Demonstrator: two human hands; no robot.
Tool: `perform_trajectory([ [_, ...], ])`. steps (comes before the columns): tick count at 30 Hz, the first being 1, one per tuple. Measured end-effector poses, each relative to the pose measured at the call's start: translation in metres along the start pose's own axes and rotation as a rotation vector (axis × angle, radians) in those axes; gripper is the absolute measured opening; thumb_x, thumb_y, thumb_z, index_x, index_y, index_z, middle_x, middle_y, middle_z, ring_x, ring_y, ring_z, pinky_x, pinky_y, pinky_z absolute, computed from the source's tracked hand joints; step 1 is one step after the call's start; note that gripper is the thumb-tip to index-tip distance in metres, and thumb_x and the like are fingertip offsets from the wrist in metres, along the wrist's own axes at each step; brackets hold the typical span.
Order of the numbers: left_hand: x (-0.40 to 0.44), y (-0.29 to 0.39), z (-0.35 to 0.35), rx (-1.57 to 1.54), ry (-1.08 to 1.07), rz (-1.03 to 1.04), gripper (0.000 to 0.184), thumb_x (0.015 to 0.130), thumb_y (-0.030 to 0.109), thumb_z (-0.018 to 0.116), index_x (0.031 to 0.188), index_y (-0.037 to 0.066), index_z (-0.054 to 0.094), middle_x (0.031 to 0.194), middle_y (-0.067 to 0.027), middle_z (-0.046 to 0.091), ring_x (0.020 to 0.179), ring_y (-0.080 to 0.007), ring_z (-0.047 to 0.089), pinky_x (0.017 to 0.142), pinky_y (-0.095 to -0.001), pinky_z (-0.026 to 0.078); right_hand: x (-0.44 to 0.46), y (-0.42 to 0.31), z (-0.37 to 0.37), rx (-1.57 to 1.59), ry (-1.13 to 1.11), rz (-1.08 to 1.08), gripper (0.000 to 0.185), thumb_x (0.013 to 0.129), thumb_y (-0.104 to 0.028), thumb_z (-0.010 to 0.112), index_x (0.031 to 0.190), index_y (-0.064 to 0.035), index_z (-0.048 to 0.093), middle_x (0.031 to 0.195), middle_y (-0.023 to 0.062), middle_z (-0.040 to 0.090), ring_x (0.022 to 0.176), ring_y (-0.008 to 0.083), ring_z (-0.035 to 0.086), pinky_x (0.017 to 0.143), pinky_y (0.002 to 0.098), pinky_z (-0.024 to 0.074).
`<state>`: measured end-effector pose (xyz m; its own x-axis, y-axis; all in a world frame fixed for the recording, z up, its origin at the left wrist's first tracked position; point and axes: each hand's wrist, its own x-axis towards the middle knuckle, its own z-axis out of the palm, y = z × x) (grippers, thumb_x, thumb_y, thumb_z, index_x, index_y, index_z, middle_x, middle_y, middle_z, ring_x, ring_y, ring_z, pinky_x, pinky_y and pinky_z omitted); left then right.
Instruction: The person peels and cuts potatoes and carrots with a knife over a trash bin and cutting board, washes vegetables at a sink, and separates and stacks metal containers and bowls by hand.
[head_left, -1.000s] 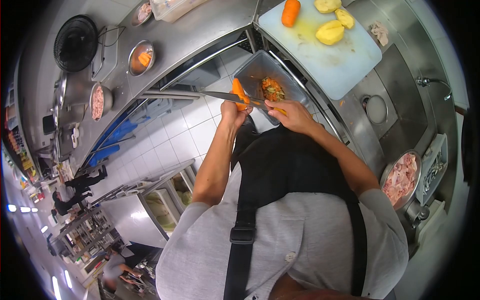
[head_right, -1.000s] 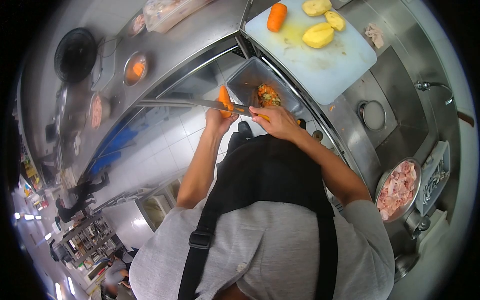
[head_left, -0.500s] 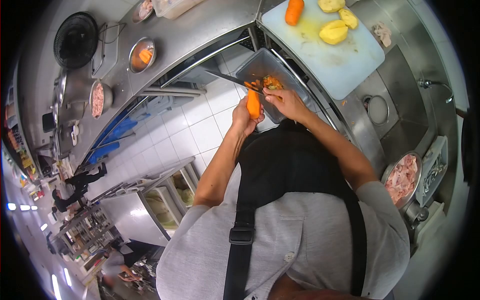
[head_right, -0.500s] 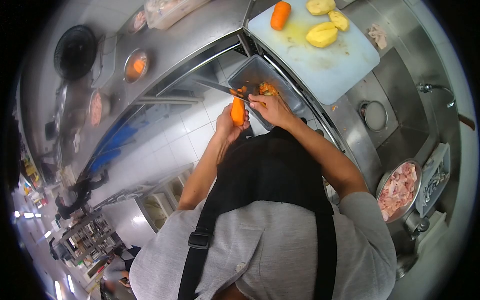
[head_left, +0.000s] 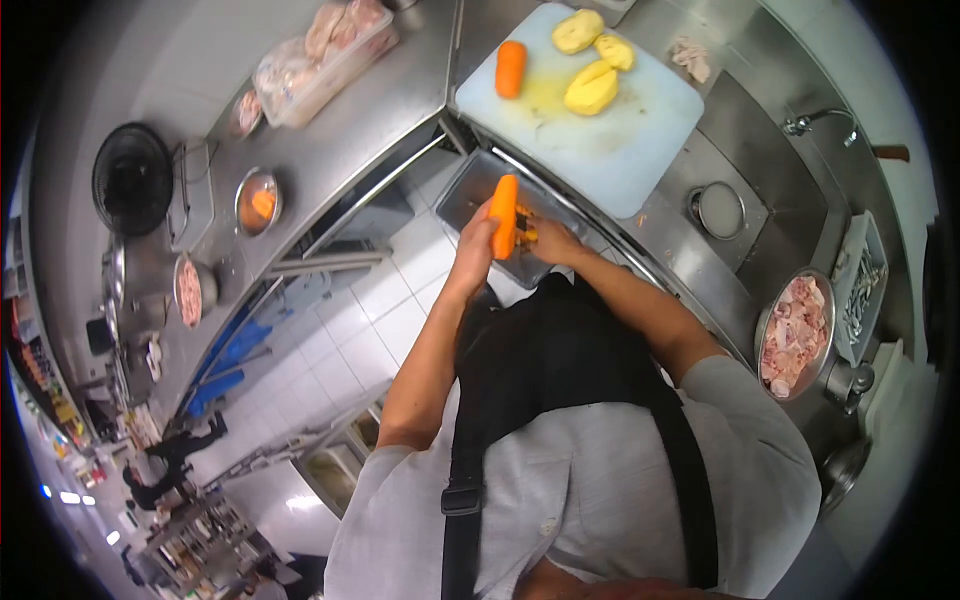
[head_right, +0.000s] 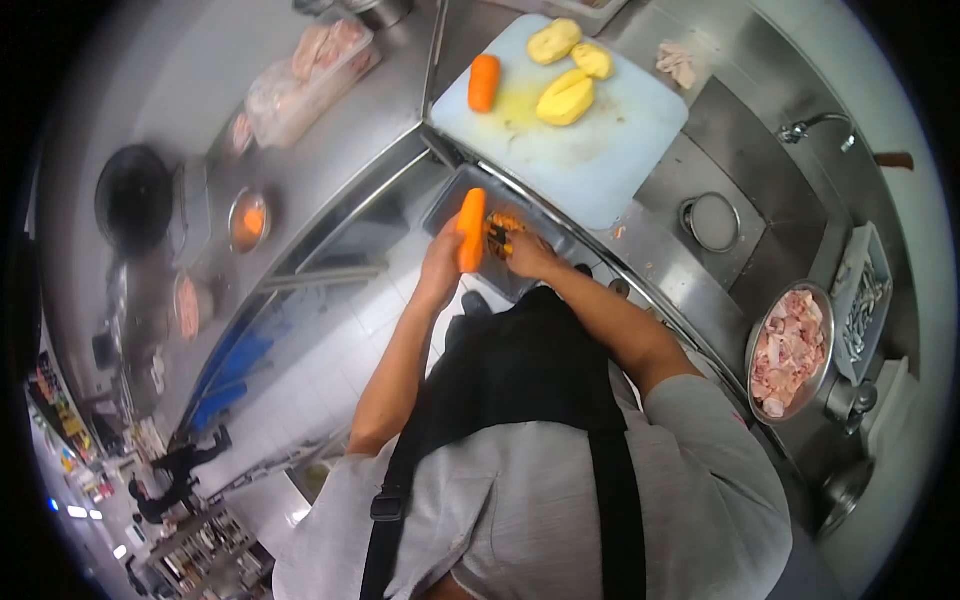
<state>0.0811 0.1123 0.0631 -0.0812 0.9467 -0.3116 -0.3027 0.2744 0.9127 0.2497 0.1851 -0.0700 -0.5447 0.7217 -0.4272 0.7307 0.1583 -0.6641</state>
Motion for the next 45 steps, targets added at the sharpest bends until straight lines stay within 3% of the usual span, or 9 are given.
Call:
perform_trajectory([
  [12,0.192,0.072,0.067,0.763,0.369,0.439,0.063,0.091,0.034,0.068,0.142,-0.001,0.053,0.123,-0.0271,0.061,0.114,-0.0393,0.059,0.101,-0.0448,0.047,-0.045,0.025,-0.028,0.142,0.026,0.057,0.046,0.083,-0.012,0.066,0.129,-0.0040,0.064,0.120,0.0251,0.068,0.114,0.0403,0.065,0.098,0.0464,0.0516],
  [15,0.229,0.086,0.059,1.134,0.671,0.420,0.073,0.092,0.044,0.068,0.147,0.001,0.047,0.132,-0.0242,0.059,0.123,-0.0391,0.056,0.104,-0.0503,0.045,-0.050,0.028,-0.023,0.161,0.030,0.077,0.045,0.084,-0.010,0.066,0.128,-0.0036,0.063,0.118,0.0245,0.069,0.112,0.0409,0.066,0.097,0.0464,0.0517],
  [19,0.260,0.099,0.070,1.255,0.570,0.072,0.086,0.084,0.047,0.075,0.150,0.005,0.041,0.141,-0.0252,0.047,0.133,-0.0416,0.042,0.108,-0.0563,0.039,-0.051,0.028,-0.020,0.184,0.058,0.057,0.045,0.085,-0.010,0.065,0.129,-0.0044,0.063,0.118,0.0235,0.069,0.113,0.0405,0.066,0.098,0.0460,0.0516],
  [22,0.282,0.086,0.046,1.279,0.475,0.031,0.084,0.083,0.048,0.074,0.146,0.001,0.045,0.133,-0.0263,0.056,0.128,-0.0410,0.052,0.104,-0.0523,0.046,-0.054,0.030,-0.010,0.186,0.067,0.052,0.046,0.085,-0.011,0.065,0.131,-0.0050,0.062,0.119,0.0220,0.069,0.113,0.0397,0.066,0.098,0.0467,0.0514],
  [28,0.222,0.068,0.008,0.816,0.555,0.225,0.055,0.085,0.036,0.070,0.120,-0.004,0.060,0.109,-0.0218,0.070,0.101,-0.0328,0.070,0.087,-0.0428,0.056,-0.042,0.037,-0.005,0.171,0.131,0.113,0.054,0.081,-0.014,0.078,0.128,-0.0052,0.052,0.098,0.0271,0.070,0.102,0.0448,0.068,0.086,0.0481,0.0545],
  [33,0.113,0.034,-0.030,0.108,0.394,0.046,0.046,0.092,0.020,0.064,0.131,0.001,0.050,0.117,-0.0141,0.061,0.101,-0.0268,0.067,0.083,-0.0410,0.058,-0.023,0.041,-0.008,0.622,-0.103,0.334,0.038,0.093,-0.015,0.061,0.129,-0.0051,0.053,0.084,0.0105,0.068,0.059,0.0151,0.063,0.046,0.0342,0.0506],
  [38,0.021,-0.010,-0.056,-0.187,0.430,0.009,0.043,0.092,0.011,0.066,0.128,0.001,0.046,0.115,-0.0160,0.060,0.093,-0.0253,0.067,0.080,-0.0388,0.059,0.005,0.091,0.035,0.575,-0.157,0.416,0.026,0.102,-0.024,0.052,0.118,-0.0059,0.061,0.081,0.0090,0.067,0.058,0.0170,0.062,0.047,0.0345,0.0501],
  [42,-0.036,-0.022,-0.070,-0.189,0.522,-0.166,0.044,0.093,0.016,0.068,0.124,-0.005,0.046,0.121,-0.0218,0.057,0.111,-0.0353,0.064,0.092,-0.0458,0.059,0.011,0.148,0.079,0.782,-0.226,0.589,0.029,0.106,-0.034,0.051,0.114,-0.0074,0.061,0.082,0.0065,0.065,0.060,0.0161,0.062,0.049,0.0340,0.0503],
  [45,-0.061,-0.032,-0.092,-0.228,0.607,-0.260,0.044,0.088,0.012,0.078,0.116,0.008,0.044,0.112,-0.0146,0.063,0.100,-0.0281,0.069,0.089,-0.0445,0.059,-0.008,0.180,0.099,0.860,-0.276,0.634,0.029,0.107,-0.033,0.049,0.114,-0.0069,0.060,0.081,0.0054,0.064,0.058,0.0148,0.058,0.050,0.0320,0.0499],
])
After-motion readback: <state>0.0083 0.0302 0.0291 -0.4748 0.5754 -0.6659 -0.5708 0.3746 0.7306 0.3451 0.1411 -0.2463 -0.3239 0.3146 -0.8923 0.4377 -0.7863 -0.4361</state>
